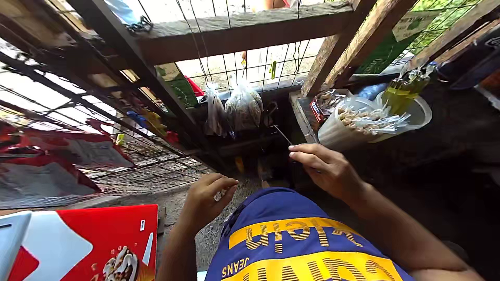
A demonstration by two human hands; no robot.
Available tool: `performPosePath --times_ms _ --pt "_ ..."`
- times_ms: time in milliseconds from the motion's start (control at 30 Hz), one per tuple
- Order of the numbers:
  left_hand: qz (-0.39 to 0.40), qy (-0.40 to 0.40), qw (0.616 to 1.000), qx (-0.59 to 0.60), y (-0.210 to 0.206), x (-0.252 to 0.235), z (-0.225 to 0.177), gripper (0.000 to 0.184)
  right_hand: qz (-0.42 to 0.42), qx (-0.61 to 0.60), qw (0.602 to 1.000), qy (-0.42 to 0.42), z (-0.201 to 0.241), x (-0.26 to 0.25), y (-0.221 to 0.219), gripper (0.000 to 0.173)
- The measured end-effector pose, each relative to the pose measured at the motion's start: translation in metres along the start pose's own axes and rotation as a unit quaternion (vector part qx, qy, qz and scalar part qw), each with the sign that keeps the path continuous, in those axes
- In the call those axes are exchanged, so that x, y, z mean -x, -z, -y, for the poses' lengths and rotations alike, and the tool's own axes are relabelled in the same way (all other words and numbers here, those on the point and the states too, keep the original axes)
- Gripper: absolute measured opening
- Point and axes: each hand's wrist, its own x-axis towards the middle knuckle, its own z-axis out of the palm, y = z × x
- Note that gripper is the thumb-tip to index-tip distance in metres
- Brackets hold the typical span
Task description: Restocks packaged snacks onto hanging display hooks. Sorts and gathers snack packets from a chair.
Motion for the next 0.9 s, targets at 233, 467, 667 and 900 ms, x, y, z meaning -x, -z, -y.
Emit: performPosePath --times_ms 233,467,667,900 --pt "0.080 0.000 0.997 0.015 -0.032 -0.004 0.012 0.022 -0.074 -0.018 0.982 -0.173 -0.039 0.035 -0.078 0.021" --pt "0.122 -0.007 0.992 0.018 -0.039 -0.005 0.011 0.022 -0.115 -0.029 0.969 -0.217 -0.058 0.037 -0.109 0.022" --pt "0.140 0.018 0.990 0.023 -0.040 0.011 0.016 0.023 -0.113 -0.026 0.965 -0.235 -0.066 0.039 -0.117 0.022" --pt "0.166 0.039 0.985 0.028 -0.039 0.015 0.017 0.023 -0.119 -0.048 0.959 -0.251 -0.071 0.036 -0.126 0.022"
